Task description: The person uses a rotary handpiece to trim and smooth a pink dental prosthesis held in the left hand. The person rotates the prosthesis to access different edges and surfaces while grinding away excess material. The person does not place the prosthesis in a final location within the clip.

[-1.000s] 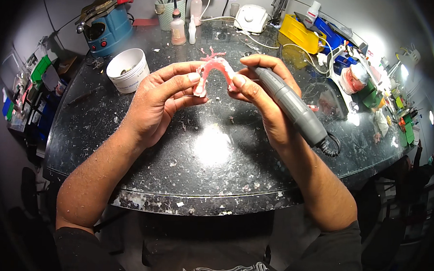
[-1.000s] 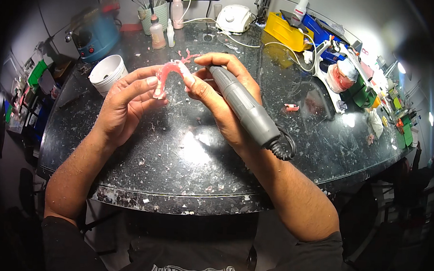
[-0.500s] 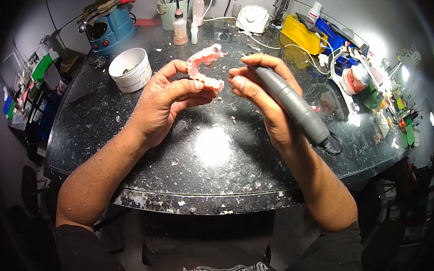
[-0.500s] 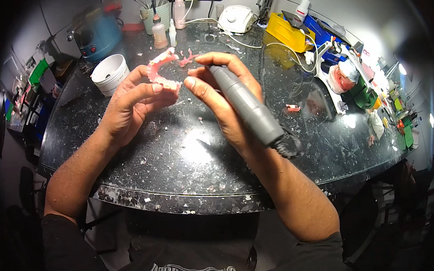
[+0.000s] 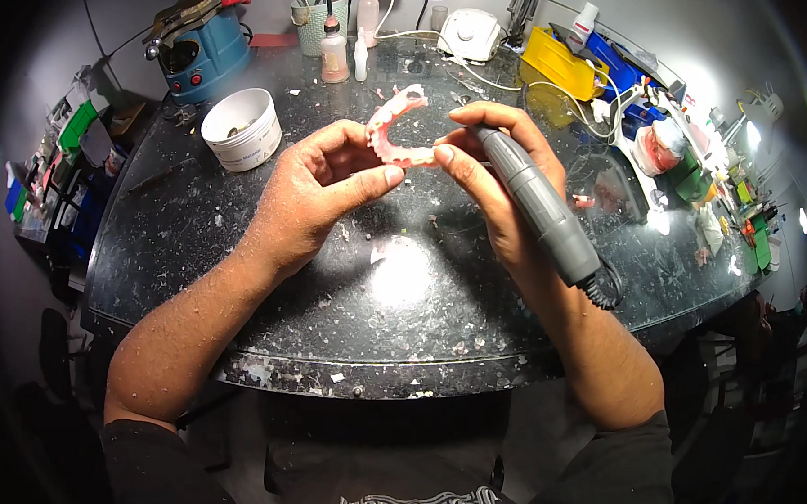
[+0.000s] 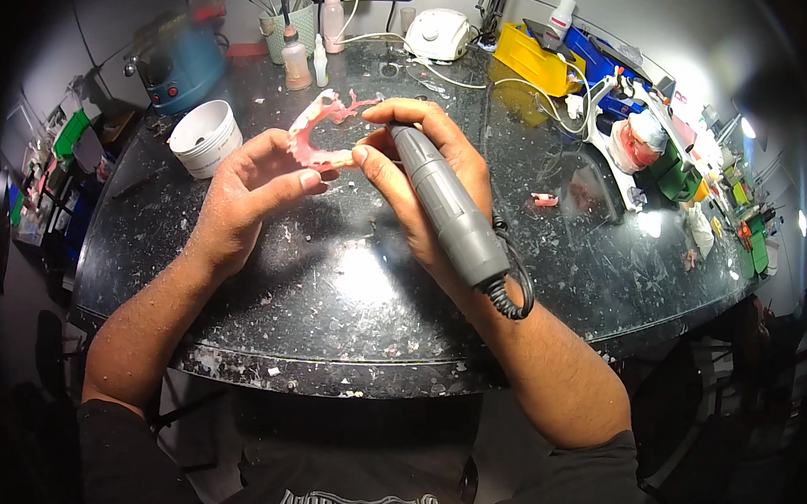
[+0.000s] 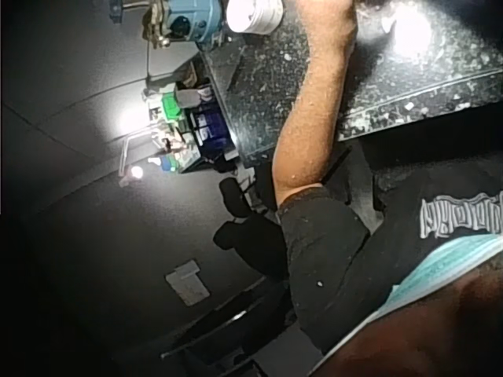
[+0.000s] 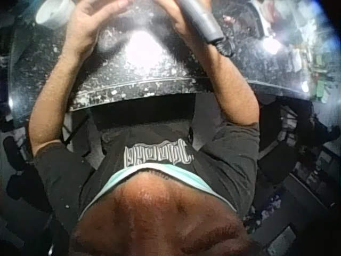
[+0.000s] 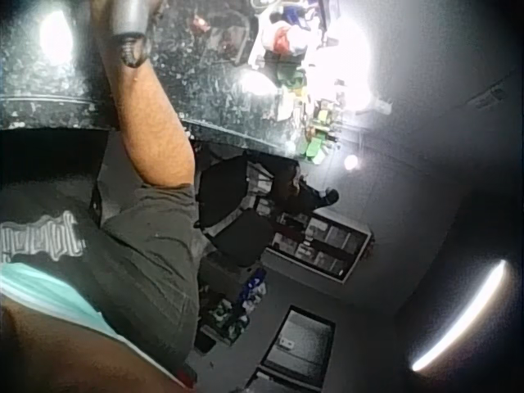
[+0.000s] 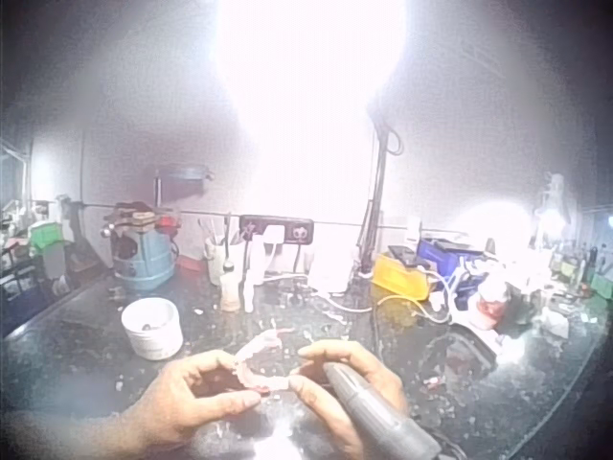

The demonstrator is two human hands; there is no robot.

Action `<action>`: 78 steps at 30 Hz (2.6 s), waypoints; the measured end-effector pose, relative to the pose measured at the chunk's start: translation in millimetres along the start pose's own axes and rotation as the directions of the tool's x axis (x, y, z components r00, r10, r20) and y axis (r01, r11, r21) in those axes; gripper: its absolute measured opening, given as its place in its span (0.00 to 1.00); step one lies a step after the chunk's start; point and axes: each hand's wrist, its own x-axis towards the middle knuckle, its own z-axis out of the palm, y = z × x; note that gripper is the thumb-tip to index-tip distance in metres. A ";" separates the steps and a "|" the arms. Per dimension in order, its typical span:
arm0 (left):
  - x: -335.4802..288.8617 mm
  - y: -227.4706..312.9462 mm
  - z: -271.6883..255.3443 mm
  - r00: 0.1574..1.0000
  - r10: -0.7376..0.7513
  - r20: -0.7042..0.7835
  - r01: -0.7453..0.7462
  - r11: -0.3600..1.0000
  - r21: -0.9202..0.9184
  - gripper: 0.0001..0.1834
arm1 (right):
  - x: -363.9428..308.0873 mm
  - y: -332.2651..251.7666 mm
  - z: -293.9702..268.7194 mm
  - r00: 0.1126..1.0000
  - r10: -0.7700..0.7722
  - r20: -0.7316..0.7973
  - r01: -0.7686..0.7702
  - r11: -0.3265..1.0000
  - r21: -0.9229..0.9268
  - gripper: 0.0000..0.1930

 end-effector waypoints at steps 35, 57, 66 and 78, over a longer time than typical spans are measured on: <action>-0.8 2.3 4.8 0.997 -0.014 0.077 0.024 0.992 -0.123 0.18 | 5.0 7.9 -12.3 0.996 0.072 0.051 -0.070 0.997 -0.041 0.13; 3.6 -5.2 -5.6 0.996 -0.084 -0.021 0.081 0.990 -0.120 0.16 | 4.3 -1.2 -6.1 0.999 0.049 -0.016 -0.048 0.996 0.073 0.15; 3.9 -7.2 -8.3 1.000 0.002 -0.024 -0.004 0.996 -0.084 0.14 | 3.2 -3.0 -4.6 0.999 0.048 -0.014 -0.047 0.998 0.048 0.15; 2.0 -2.0 -3.4 0.999 0.027 -0.047 -0.030 0.998 -0.060 0.11 | 5.3 0.2 -9.3 0.998 0.060 0.012 -0.060 0.998 0.004 0.17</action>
